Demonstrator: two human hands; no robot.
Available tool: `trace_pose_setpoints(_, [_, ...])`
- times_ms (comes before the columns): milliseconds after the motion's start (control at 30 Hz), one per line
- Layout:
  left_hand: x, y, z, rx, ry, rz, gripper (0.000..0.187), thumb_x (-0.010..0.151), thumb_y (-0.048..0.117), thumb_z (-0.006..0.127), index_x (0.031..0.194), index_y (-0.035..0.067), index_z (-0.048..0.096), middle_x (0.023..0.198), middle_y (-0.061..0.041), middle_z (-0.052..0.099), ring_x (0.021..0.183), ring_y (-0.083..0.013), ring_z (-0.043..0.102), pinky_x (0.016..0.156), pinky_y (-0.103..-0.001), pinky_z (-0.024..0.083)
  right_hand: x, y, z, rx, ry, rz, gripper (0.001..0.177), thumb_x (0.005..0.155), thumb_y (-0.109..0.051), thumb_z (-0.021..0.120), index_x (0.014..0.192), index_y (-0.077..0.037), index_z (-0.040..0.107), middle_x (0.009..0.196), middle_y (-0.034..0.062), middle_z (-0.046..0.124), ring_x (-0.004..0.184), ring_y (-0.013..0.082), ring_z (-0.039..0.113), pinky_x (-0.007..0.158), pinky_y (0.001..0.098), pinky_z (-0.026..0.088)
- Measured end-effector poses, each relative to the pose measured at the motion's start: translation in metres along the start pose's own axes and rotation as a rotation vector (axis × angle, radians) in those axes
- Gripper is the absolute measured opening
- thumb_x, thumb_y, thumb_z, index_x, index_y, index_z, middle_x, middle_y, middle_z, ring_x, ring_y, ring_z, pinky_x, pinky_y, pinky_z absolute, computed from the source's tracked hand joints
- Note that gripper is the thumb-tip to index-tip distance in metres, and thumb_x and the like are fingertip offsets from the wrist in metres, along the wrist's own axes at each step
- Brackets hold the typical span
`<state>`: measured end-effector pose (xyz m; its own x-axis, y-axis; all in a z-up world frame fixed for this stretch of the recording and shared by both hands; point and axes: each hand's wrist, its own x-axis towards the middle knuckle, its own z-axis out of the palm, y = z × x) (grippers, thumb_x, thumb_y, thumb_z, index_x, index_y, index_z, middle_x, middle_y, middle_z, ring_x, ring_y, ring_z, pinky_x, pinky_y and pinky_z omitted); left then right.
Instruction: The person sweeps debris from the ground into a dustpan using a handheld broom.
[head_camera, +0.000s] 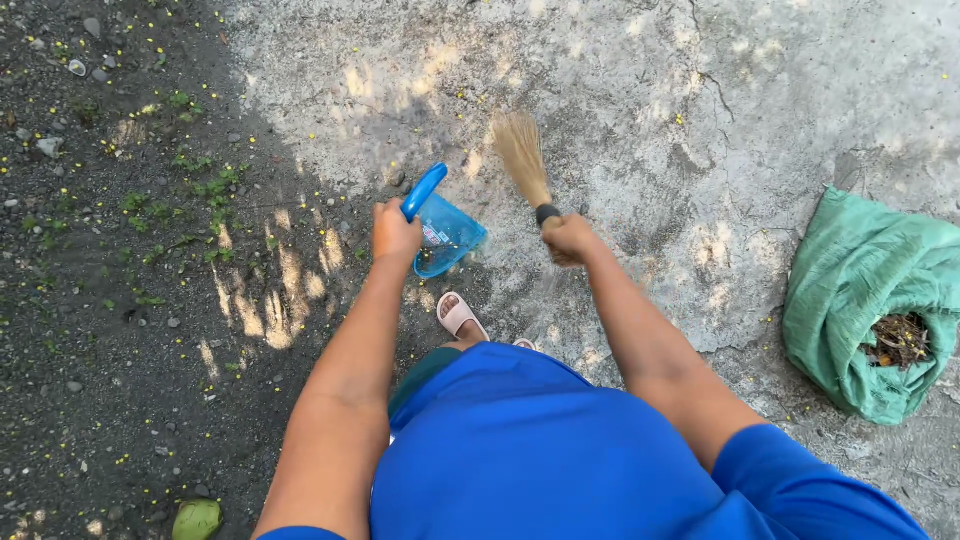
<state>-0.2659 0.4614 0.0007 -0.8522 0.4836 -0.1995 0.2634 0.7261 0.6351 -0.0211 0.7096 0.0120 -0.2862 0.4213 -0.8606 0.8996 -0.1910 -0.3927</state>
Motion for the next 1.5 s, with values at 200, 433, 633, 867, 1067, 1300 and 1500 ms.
trace_pose_setpoints(200, [0.011,-0.008,0.007,-0.012,-0.01,0.043,0.031,0.085,0.015,0.077,0.11,0.002,0.065,0.113,-0.022,0.059,0.104,-0.0444,0.064,0.092,-0.05,0.052,-0.033,0.02,0.021,-0.303,-0.188,0.019,0.045,0.08,-0.028,0.076,0.117,-0.001,0.074,0.088,0.0161,0.073,0.069,0.0273,0.07,0.061,0.0408,0.058])
trace_pose_setpoints(433, [0.016,0.014,-0.015,-0.036,0.052,0.039,0.028,0.084,0.014,0.075,0.106,0.0,0.064,0.111,-0.021,0.059,0.104,-0.0441,0.063,0.093,-0.05,0.051,-0.084,0.013,-0.053,-0.294,-0.214,-0.153,0.063,0.074,-0.033,0.081,0.133,-0.014,0.069,0.108,0.0085,0.078,0.089,0.0211,0.073,0.078,0.0355,0.058])
trace_pose_setpoints(633, [0.025,0.034,-0.024,-0.067,0.124,-0.047,0.026,0.088,0.017,0.075,0.106,0.0,0.065,0.112,-0.02,0.059,0.107,-0.0418,0.062,0.095,-0.05,0.051,-0.072,-0.036,-0.084,-0.324,0.008,-0.202,0.066,0.073,-0.027,0.08,0.136,-0.014,0.066,0.103,0.0123,0.077,0.084,0.0224,0.072,0.075,0.036,0.058])
trace_pose_setpoints(867, [0.061,0.041,-0.001,-0.104,0.191,-0.113,0.031,0.084,0.018,0.075,0.108,0.0,0.064,0.113,-0.021,0.058,0.102,-0.0422,0.063,0.091,-0.049,0.052,0.032,-0.07,-0.092,-0.105,0.105,-0.338,0.056,0.078,-0.021,0.079,0.128,-0.001,0.068,0.092,0.0104,0.074,0.075,0.019,0.068,0.065,0.0367,0.055])
trace_pose_setpoints(1067, [0.102,0.065,0.02,-0.07,0.242,-0.101,0.03,0.086,0.018,0.076,0.107,0.0,0.065,0.112,-0.022,0.06,0.103,-0.0437,0.064,0.092,-0.049,0.053,0.086,-0.114,-0.126,-0.245,0.199,-0.393,0.06,0.076,-0.02,0.083,0.127,0.001,0.061,0.095,0.0137,0.072,0.079,0.0216,0.069,0.068,0.0377,0.056])
trace_pose_setpoints(1300, [0.131,0.108,0.024,-0.001,0.175,-0.323,0.038,0.084,0.02,0.074,0.118,0.005,0.065,0.123,-0.02,0.058,0.109,-0.0426,0.064,0.091,-0.051,0.052,0.168,-0.137,-0.151,-0.325,0.189,-0.343,0.05,0.077,-0.027,0.082,0.122,-0.007,0.07,0.101,0.0157,0.076,0.087,0.028,0.073,0.075,0.0415,0.057])
trace_pose_setpoints(1500, [0.146,0.122,0.019,-0.004,0.136,-0.405,0.045,0.085,0.022,0.074,0.127,0.009,0.063,0.123,-0.016,0.059,0.109,-0.0407,0.065,0.09,-0.052,0.053,0.17,-0.162,-0.131,-0.593,-0.058,-0.156,0.051,0.078,-0.032,0.08,0.125,-0.014,0.072,0.106,0.0159,0.075,0.088,0.0285,0.074,0.078,0.0419,0.061])
